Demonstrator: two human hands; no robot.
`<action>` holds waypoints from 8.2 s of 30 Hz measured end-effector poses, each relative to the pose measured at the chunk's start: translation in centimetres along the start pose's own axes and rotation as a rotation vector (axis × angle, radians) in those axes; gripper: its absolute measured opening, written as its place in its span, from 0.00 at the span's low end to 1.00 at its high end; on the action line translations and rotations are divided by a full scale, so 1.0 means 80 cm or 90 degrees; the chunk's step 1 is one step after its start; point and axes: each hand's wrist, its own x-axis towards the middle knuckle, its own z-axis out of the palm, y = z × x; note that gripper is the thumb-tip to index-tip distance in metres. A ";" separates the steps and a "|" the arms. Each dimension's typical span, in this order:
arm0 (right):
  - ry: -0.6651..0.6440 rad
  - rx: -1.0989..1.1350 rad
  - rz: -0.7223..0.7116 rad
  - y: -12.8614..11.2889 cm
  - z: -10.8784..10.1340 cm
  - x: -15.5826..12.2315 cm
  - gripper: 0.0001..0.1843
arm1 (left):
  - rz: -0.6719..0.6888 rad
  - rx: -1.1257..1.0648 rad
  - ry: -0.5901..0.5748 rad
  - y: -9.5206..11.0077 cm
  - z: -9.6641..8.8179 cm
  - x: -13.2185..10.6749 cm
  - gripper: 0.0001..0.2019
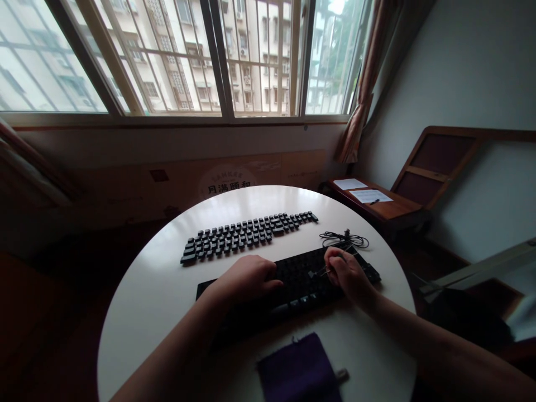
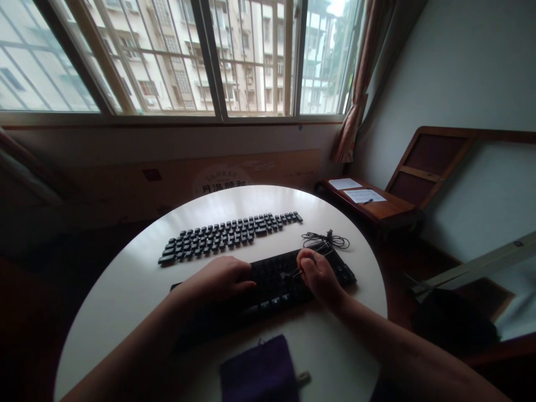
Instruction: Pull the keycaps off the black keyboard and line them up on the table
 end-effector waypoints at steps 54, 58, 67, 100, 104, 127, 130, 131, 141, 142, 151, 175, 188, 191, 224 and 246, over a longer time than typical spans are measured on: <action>-0.142 -0.531 -0.418 -0.125 0.017 0.057 0.16 | -0.059 0.000 0.189 0.020 -0.016 -0.011 0.15; -0.350 -0.570 -0.455 -0.162 0.058 0.086 0.15 | -0.112 -0.023 0.214 0.021 -0.018 -0.014 0.14; -0.508 -0.592 -0.488 -0.172 0.091 0.131 0.09 | -0.183 -0.074 0.228 0.010 -0.023 -0.015 0.12; -0.514 -0.672 -0.388 -0.130 0.070 0.174 0.05 | -0.281 -0.040 0.241 0.006 -0.017 -0.006 0.15; -0.488 -0.746 -0.249 -0.104 0.061 0.198 0.10 | -0.238 -0.026 0.172 0.005 -0.014 -0.007 0.16; -0.452 -0.824 -0.192 -0.044 0.068 0.215 0.15 | -0.015 -0.064 0.027 0.022 -0.018 -0.014 0.10; -0.444 -0.824 -0.200 -0.043 0.069 0.215 0.14 | -0.014 -0.062 0.026 0.022 -0.018 -0.013 0.10; -0.443 -0.825 -0.202 -0.042 0.070 0.215 0.13 | -0.014 -0.060 0.025 0.022 -0.018 -0.013 0.10; -0.416 -0.845 -0.225 -0.034 0.074 0.217 0.13 | -0.008 -0.055 0.027 0.018 -0.015 -0.013 0.09; -0.415 -0.847 -0.226 -0.034 0.075 0.216 0.13 | -0.009 -0.055 0.025 0.018 -0.016 -0.013 0.09; -0.411 -0.851 -0.229 -0.039 0.076 0.213 0.14 | -0.020 -0.058 0.024 0.018 -0.015 -0.013 0.09; -0.218 -0.817 -0.346 -0.132 0.066 0.176 0.23 | -0.046 -0.030 0.001 0.017 -0.017 -0.013 0.10; -0.042 -0.416 -0.362 -0.205 0.003 0.044 0.44 | -0.009 0.029 0.014 0.007 -0.009 -0.008 0.12; -0.153 -0.412 -0.219 -0.162 -0.021 0.027 0.33 | -0.004 0.029 -0.002 0.007 -0.010 -0.008 0.11; 0.101 -0.359 -0.102 0.009 -0.047 -0.001 0.18 | -0.021 0.047 -0.009 0.009 -0.009 -0.004 0.12; 0.060 -0.466 -0.181 0.007 -0.038 -0.018 0.17 | -0.016 0.033 0.000 0.005 -0.006 -0.002 0.13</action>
